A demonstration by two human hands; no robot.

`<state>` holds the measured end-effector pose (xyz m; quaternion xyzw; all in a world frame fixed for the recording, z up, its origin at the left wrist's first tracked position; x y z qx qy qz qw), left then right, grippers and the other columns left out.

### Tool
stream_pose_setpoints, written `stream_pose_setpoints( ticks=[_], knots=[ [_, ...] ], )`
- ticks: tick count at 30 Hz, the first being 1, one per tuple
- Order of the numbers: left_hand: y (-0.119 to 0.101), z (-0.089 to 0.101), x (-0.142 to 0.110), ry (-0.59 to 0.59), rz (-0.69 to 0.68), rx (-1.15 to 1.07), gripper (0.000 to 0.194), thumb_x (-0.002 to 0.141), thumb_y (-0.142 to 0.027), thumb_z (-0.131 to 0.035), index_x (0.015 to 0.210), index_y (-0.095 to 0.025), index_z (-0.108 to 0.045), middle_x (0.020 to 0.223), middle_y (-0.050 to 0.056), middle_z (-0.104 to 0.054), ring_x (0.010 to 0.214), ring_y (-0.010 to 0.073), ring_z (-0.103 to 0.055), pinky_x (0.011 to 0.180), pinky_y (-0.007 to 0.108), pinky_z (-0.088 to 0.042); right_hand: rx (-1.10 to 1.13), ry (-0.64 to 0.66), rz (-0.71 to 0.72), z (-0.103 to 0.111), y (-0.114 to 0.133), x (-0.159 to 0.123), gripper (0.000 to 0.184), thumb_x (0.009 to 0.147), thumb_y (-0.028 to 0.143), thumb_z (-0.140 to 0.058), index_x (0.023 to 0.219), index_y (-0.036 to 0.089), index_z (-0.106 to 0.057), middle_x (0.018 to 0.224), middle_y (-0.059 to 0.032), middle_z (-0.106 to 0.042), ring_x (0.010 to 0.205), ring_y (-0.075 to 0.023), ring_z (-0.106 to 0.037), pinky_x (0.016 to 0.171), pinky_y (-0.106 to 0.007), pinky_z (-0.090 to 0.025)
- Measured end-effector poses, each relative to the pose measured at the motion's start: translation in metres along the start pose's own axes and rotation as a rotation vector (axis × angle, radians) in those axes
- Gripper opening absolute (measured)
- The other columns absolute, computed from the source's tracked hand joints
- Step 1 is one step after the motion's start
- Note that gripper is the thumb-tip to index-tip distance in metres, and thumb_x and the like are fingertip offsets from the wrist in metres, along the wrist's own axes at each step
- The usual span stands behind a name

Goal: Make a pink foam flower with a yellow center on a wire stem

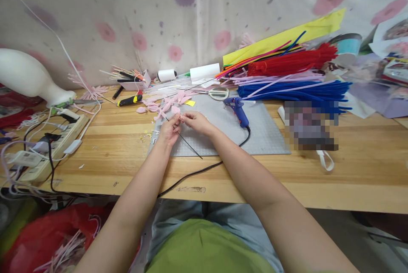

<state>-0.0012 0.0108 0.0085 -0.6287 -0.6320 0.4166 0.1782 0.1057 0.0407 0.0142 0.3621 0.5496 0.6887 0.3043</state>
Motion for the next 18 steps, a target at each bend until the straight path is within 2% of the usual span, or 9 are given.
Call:
stream_pose_setpoints(
  ticks=[3, 5, 7, 10, 14, 16, 18],
  knots=[
    [-0.006, 0.003, 0.001, 0.052, 0.050, -0.098, 0.014, 0.070, -0.011, -0.071, 0.066, -0.012, -0.058, 0.051, -0.006, -0.045, 0.043, -0.0013, -0.038, 0.031, 0.008, -0.014, 0.040, 0.013, -0.105, 0.003, 0.000, -0.001, 0.039, 0.071, 0.056, -0.055, 0.071, 0.017, -0.054, 0.054, 0.0055, -0.047, 0.047, -0.0065, -0.037, 0.048, -0.023, -0.029],
    [-0.010, 0.006, 0.002, 0.078, 0.082, -0.174, 0.015, 0.070, -0.012, -0.071, 0.067, -0.013, -0.057, 0.055, -0.006, -0.047, 0.044, -0.0014, -0.040, 0.031, 0.007, -0.014, 0.007, 0.026, -0.164, 0.013, 0.007, -0.004, 0.040, 0.070, 0.057, -0.058, 0.073, 0.016, -0.056, 0.057, 0.0034, -0.052, 0.048, -0.0065, -0.041, 0.048, -0.022, -0.032],
    [-0.015, 0.010, 0.003, 0.079, 0.102, -0.212, 0.013, 0.073, -0.012, -0.069, 0.069, -0.013, -0.057, 0.059, -0.005, -0.050, 0.045, -0.0016, -0.043, 0.030, 0.007, -0.015, -0.091, 0.103, -0.233, 0.028, 0.016, -0.011, 0.041, 0.067, 0.056, -0.063, 0.070, 0.016, -0.057, 0.056, 0.0021, -0.053, 0.048, -0.0069, -0.043, 0.048, -0.022, -0.032],
    [-0.016, 0.013, 0.003, 0.071, 0.121, -0.192, 0.007, 0.076, -0.013, -0.066, 0.073, -0.013, -0.060, 0.063, -0.004, -0.056, 0.048, -0.0014, -0.048, 0.031, 0.007, -0.018, -0.259, 0.232, -0.341, 0.057, 0.029, -0.031, 0.042, 0.067, 0.057, -0.065, 0.064, 0.016, -0.057, 0.051, 0.0017, -0.051, 0.047, -0.0077, -0.043, 0.047, -0.023, -0.031],
    [-0.014, 0.013, 0.005, 0.074, 0.104, -0.107, 0.005, 0.076, -0.017, -0.066, 0.079, -0.013, -0.064, 0.072, -0.001, -0.064, 0.050, -0.0007, -0.053, 0.032, 0.008, -0.022, -0.588, 0.263, -0.542, 0.104, 0.033, -0.067, 0.038, 0.075, 0.049, -0.061, 0.057, 0.016, -0.057, 0.049, -0.0006, -0.051, 0.046, -0.0096, -0.042, 0.051, -0.027, -0.033],
    [-0.012, 0.014, 0.006, 0.069, 0.071, -0.065, 0.006, 0.075, -0.018, -0.068, 0.078, -0.013, -0.066, 0.075, -0.001, -0.066, 0.051, -0.0004, -0.055, 0.032, 0.008, -0.024, -0.750, 0.248, -0.634, 0.129, 0.033, -0.082, 0.038, 0.081, 0.041, -0.055, 0.052, 0.017, -0.054, 0.050, -0.0024, -0.052, 0.048, -0.0113, -0.044, 0.055, -0.029, -0.035],
    [-0.011, 0.014, 0.007, 0.065, 0.030, -0.023, 0.009, 0.072, -0.019, -0.071, 0.078, -0.014, -0.066, 0.079, -0.001, -0.068, 0.051, -0.0003, -0.055, 0.033, 0.009, -0.026, -0.953, 0.135, -0.688, 0.153, 0.032, -0.088, 0.037, 0.080, 0.044, -0.056, 0.054, 0.018, -0.057, 0.057, -0.0047, -0.056, 0.056, -0.0157, -0.051, 0.060, -0.031, -0.038]
  ],
)
Point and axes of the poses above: each hand's wrist, its own x-axis towards the middle knuckle, its own z-axis out of the back of the hand, y = z × x, the point moved 3 cm from there along x, towards the middle knuckle
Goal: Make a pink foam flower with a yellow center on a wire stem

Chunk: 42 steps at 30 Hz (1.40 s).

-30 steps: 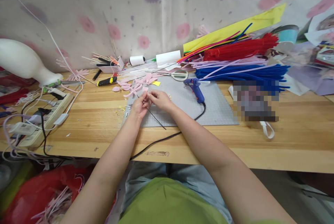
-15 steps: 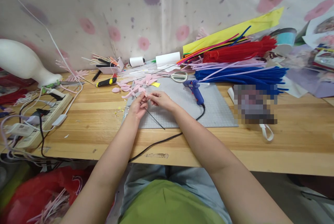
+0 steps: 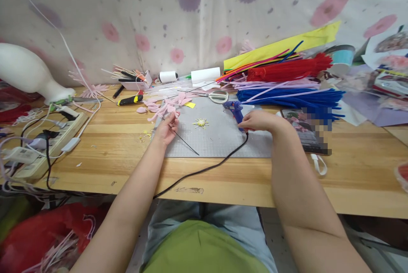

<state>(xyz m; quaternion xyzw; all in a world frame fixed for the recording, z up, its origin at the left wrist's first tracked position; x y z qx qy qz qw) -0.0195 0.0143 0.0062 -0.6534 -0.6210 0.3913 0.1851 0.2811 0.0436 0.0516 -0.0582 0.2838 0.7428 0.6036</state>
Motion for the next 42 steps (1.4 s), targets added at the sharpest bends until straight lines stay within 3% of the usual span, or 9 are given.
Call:
stream_pose_setpoints(
  ticks=[4, 7, 12, 15, 18, 21, 25, 29, 42],
  knots=[
    [0.002, 0.000, 0.000, 0.004, -0.070, 0.063, 0.018, 0.065, -0.021, -0.077, 0.079, -0.016, -0.067, 0.086, 0.000, -0.070, 0.051, -0.0002, -0.053, 0.035, 0.010, -0.027, -0.040, -0.276, -0.155, 0.010, -0.019, 0.012, 0.041, 0.067, 0.058, -0.066, 0.079, 0.018, -0.063, 0.076, -0.0075, -0.064, 0.072, -0.0243, -0.058, 0.068, -0.037, -0.044],
    [0.003, 0.000, 0.000, 0.001, -0.092, 0.085, 0.020, 0.063, -0.022, -0.079, 0.079, -0.016, -0.068, 0.085, 0.000, -0.070, 0.050, 0.0002, -0.052, 0.035, 0.011, -0.027, 0.146, -0.351, -0.059, -0.004, -0.008, 0.027, 0.035, 0.073, 0.049, -0.063, 0.091, 0.019, -0.064, 0.086, -0.0079, -0.066, 0.079, -0.0243, -0.060, 0.072, -0.036, -0.046],
    [0.003, 0.000, 0.000, -0.006, -0.092, 0.095, 0.021, 0.061, -0.023, -0.079, 0.079, -0.016, -0.069, 0.080, 0.000, -0.069, 0.051, 0.0014, -0.053, 0.035, 0.011, -0.027, 0.452, -0.578, -0.164, -0.028, 0.010, 0.038, 0.033, 0.075, 0.045, -0.060, 0.090, 0.015, -0.065, 0.075, -0.0092, -0.064, 0.067, -0.0213, -0.059, 0.061, -0.033, -0.045],
    [0.003, -0.001, 0.000, -0.004, -0.087, 0.097, 0.021, 0.061, -0.022, -0.078, 0.079, -0.015, -0.070, 0.079, 0.001, -0.068, 0.051, 0.0017, -0.053, 0.036, 0.011, -0.027, 0.818, -0.626, -0.003, -0.034, 0.026, 0.034, 0.041, 0.072, 0.052, -0.061, 0.089, 0.015, -0.063, 0.076, -0.0085, -0.064, 0.055, -0.0136, -0.053, 0.051, -0.028, -0.041],
    [0.005, -0.003, -0.002, -0.028, -0.112, 0.144, 0.021, 0.060, -0.020, -0.077, 0.079, -0.015, -0.070, 0.081, 0.002, -0.069, 0.052, 0.0020, -0.052, 0.037, 0.012, -0.027, 0.980, -0.503, 0.256, -0.040, 0.052, 0.025, 0.046, 0.068, 0.059, -0.063, 0.085, 0.016, -0.063, 0.073, -0.0062, -0.064, 0.051, -0.0096, -0.048, 0.047, -0.024, -0.038],
    [0.007, -0.005, -0.005, -0.124, -0.217, 0.228, 0.018, 0.060, -0.019, -0.075, 0.077, -0.015, -0.071, 0.078, 0.001, -0.068, 0.053, 0.0026, -0.050, 0.038, 0.013, -0.028, 0.903, -0.416, 0.294, -0.051, 0.075, 0.019, 0.047, 0.067, 0.060, -0.064, 0.080, 0.015, -0.064, 0.063, -0.0038, -0.060, 0.047, -0.0093, -0.045, 0.045, -0.025, -0.036],
    [0.011, -0.009, -0.009, -0.238, -0.322, 0.269, 0.011, 0.063, -0.019, -0.072, 0.073, -0.014, -0.071, 0.070, 0.000, -0.065, 0.049, 0.0031, -0.043, 0.038, 0.015, -0.027, 0.797, -0.485, 0.327, -0.064, 0.089, 0.020, 0.044, 0.068, 0.057, -0.066, 0.080, 0.015, -0.066, 0.068, -0.0045, -0.064, 0.058, -0.0142, -0.055, 0.055, -0.026, -0.042],
    [0.012, -0.010, -0.009, -0.290, -0.330, 0.280, 0.007, 0.064, -0.017, -0.070, 0.070, -0.013, -0.070, 0.063, -0.002, -0.061, 0.047, 0.0031, -0.041, 0.038, 0.015, -0.026, 0.690, -0.536, 0.377, -0.068, 0.093, 0.020, 0.044, 0.071, 0.056, -0.063, 0.084, 0.015, -0.068, 0.078, -0.0051, -0.068, 0.073, -0.0201, -0.061, 0.064, -0.029, -0.045],
    [0.011, -0.008, -0.007, -0.362, -0.314, 0.292, 0.002, 0.066, -0.015, -0.069, 0.066, -0.013, -0.068, 0.054, -0.005, -0.057, 0.039, 0.0012, -0.033, 0.037, 0.016, -0.027, 0.462, -0.603, 0.378, -0.067, 0.097, 0.015, 0.042, 0.076, 0.058, -0.056, 0.087, 0.019, -0.068, 0.078, -0.0058, -0.067, 0.080, -0.0240, -0.061, 0.064, -0.030, -0.042]
  ],
)
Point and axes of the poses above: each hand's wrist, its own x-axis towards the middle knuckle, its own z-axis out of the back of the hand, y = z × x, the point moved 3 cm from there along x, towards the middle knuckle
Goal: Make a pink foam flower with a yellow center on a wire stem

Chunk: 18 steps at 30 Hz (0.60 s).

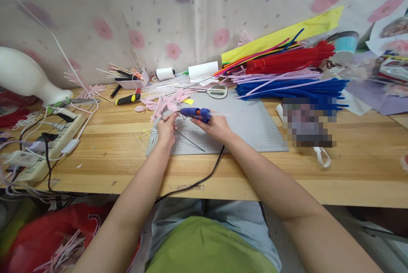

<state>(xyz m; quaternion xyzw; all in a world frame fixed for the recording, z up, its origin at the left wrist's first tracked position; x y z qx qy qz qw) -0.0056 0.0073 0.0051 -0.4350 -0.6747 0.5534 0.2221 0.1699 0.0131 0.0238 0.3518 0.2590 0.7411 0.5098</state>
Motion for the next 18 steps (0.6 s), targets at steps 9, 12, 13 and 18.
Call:
stream_pose_setpoints(
  ticks=[9, 12, 13, 18],
  knots=[
    [0.0012, -0.0007, -0.0010, -0.007, 0.026, 0.035, 0.003, 0.068, -0.013, -0.066, 0.065, -0.014, -0.067, 0.052, -0.004, -0.055, 0.040, 0.0025, -0.035, 0.037, 0.016, -0.029, -0.044, 0.009, 0.024, -0.0031, -0.0023, 0.0019, 0.043, 0.078, 0.057, -0.056, 0.091, 0.018, -0.068, 0.083, -0.0067, -0.068, 0.079, -0.0233, -0.061, 0.065, -0.029, -0.041],
    [0.0009, -0.0012, -0.0016, 0.012, 0.018, 0.034, 0.002, 0.067, -0.013, -0.067, 0.065, -0.014, -0.067, 0.056, -0.003, -0.057, 0.041, 0.0024, -0.037, 0.037, 0.015, -0.028, -0.064, 0.012, 0.018, -0.0033, -0.0039, 0.0026, 0.045, 0.078, 0.059, -0.055, 0.091, 0.018, -0.067, 0.083, -0.0068, -0.069, 0.077, -0.0227, -0.061, 0.064, -0.029, -0.040],
    [0.0008, -0.0012, -0.0018, 0.018, 0.014, 0.036, 0.002, 0.067, -0.013, -0.068, 0.066, -0.014, -0.068, 0.057, -0.003, -0.058, 0.042, 0.0027, -0.039, 0.037, 0.015, -0.028, -0.063, 0.011, 0.017, -0.0030, -0.0041, 0.0028, 0.045, 0.078, 0.059, -0.055, 0.090, 0.018, -0.067, 0.083, -0.0069, -0.069, 0.077, -0.0226, -0.061, 0.064, -0.029, -0.040],
    [0.0006, -0.0011, -0.0028, 0.019, -0.003, 0.054, 0.002, 0.067, -0.015, -0.068, 0.066, -0.014, -0.068, 0.060, -0.001, -0.060, 0.044, 0.0037, -0.042, 0.036, 0.015, -0.030, -0.055, 0.011, 0.014, -0.0013, -0.0019, 0.0025, 0.043, 0.078, 0.058, -0.055, 0.089, 0.018, -0.068, 0.081, -0.0066, -0.069, 0.078, -0.0227, -0.061, 0.063, -0.029, -0.040]
  ],
)
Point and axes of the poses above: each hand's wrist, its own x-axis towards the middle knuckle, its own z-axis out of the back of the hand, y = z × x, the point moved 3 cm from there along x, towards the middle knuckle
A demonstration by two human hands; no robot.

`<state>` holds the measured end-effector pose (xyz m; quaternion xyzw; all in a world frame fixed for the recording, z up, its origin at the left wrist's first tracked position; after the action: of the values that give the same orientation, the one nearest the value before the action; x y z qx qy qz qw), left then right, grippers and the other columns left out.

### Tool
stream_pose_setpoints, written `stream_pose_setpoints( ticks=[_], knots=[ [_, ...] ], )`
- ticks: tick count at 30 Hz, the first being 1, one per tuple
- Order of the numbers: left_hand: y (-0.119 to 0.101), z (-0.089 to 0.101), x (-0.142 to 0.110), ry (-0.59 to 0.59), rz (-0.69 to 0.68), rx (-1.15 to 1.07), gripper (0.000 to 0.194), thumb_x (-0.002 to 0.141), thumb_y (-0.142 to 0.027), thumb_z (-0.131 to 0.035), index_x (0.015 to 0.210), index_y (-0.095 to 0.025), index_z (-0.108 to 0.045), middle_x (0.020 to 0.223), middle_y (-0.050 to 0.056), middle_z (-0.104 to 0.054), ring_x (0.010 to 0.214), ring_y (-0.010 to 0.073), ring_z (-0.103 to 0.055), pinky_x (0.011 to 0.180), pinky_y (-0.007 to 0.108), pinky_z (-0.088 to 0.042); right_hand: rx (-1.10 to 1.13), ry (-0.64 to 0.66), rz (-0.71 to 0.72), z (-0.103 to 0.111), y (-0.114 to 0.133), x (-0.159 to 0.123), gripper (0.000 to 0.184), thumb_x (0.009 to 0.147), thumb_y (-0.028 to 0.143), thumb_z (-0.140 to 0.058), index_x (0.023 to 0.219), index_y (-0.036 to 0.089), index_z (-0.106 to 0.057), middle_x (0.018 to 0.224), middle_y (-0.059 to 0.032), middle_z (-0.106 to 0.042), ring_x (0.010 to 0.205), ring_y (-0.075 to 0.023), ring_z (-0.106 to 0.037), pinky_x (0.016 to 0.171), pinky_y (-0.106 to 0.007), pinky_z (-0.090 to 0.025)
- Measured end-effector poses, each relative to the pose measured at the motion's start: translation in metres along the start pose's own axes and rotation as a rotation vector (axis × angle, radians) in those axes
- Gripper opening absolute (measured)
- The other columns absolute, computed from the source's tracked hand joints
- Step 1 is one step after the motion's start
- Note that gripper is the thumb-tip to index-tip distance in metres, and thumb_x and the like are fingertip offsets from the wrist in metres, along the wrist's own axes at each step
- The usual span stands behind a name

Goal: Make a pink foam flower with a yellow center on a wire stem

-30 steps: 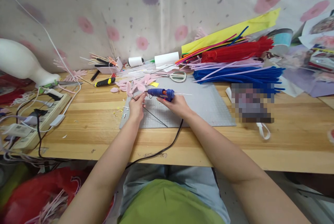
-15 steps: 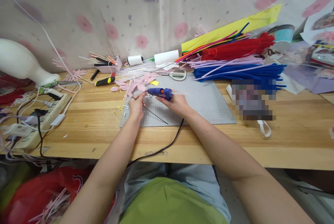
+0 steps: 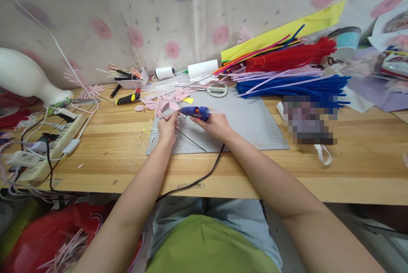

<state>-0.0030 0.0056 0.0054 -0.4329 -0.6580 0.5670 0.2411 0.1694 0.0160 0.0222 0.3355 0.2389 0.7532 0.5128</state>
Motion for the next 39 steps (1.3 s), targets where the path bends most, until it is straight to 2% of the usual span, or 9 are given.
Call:
stream_pose_setpoints(
  ticks=[7, 14, 22, 33, 39],
  knots=[
    [0.0005, -0.0006, 0.0012, -0.023, -0.003, 0.001, 0.004, 0.067, -0.012, -0.065, 0.064, -0.013, -0.067, 0.055, -0.003, -0.057, 0.043, 0.0033, -0.041, 0.036, 0.014, -0.029, -0.015, 0.013, -0.010, 0.0011, 0.0012, -0.0006, 0.042, 0.078, 0.058, -0.055, 0.090, 0.019, -0.068, 0.084, -0.0075, -0.069, 0.077, -0.0236, -0.062, 0.064, -0.030, -0.040],
    [0.0004, 0.0006, 0.0026, 0.008, -0.023, 0.000, 0.011, 0.069, -0.020, -0.065, 0.060, -0.012, -0.064, 0.057, -0.002, -0.056, 0.044, 0.0033, -0.039, 0.037, 0.016, -0.026, 0.002, 0.000, -0.015, 0.0026, 0.0005, -0.0016, 0.041, 0.077, 0.058, -0.056, 0.089, 0.020, -0.067, 0.082, -0.0061, -0.069, 0.078, -0.0233, -0.062, 0.063, -0.029, -0.040],
    [0.0021, 0.0009, 0.0059, 0.033, 0.039, -0.075, 0.015, 0.058, -0.021, -0.075, 0.063, -0.011, -0.064, 0.056, -0.003, -0.056, 0.043, 0.0014, -0.038, 0.037, 0.015, -0.021, 0.025, 0.005, 0.006, 0.0015, -0.0038, -0.0013, 0.042, 0.077, 0.057, -0.057, 0.089, 0.018, -0.068, 0.084, -0.0073, -0.068, 0.078, -0.0234, -0.061, 0.064, -0.029, -0.040],
    [0.0012, 0.0019, 0.0051, -0.071, -0.001, -0.024, 0.013, 0.060, -0.019, -0.073, 0.062, -0.012, -0.062, 0.050, -0.006, -0.050, 0.041, 0.0016, -0.035, 0.038, 0.017, -0.023, -0.016, 0.044, 0.036, 0.0057, -0.0007, -0.0040, 0.045, 0.078, 0.058, -0.054, 0.089, 0.018, -0.071, 0.077, -0.0058, -0.068, 0.072, -0.0216, -0.061, 0.060, -0.028, -0.040],
    [0.0004, 0.0035, 0.0071, -0.093, -0.069, -0.023, 0.008, 0.065, -0.017, -0.068, 0.063, -0.012, -0.062, 0.055, -0.005, -0.054, 0.040, 0.0011, -0.036, 0.038, 0.017, -0.026, 0.003, 0.069, 0.021, 0.0063, -0.0027, -0.0041, 0.047, 0.077, 0.058, -0.055, 0.090, 0.016, -0.072, 0.076, -0.0057, -0.069, 0.069, -0.0210, -0.062, 0.061, -0.028, -0.041]
  ],
)
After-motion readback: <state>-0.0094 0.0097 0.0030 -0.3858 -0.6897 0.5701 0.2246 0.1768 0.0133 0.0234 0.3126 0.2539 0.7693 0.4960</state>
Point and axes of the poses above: each hand's wrist, its own x-axis towards the middle knuckle, its own z-axis out of the back of the hand, y = z × x, the point moved 3 cm from there along x, towards the middle knuckle
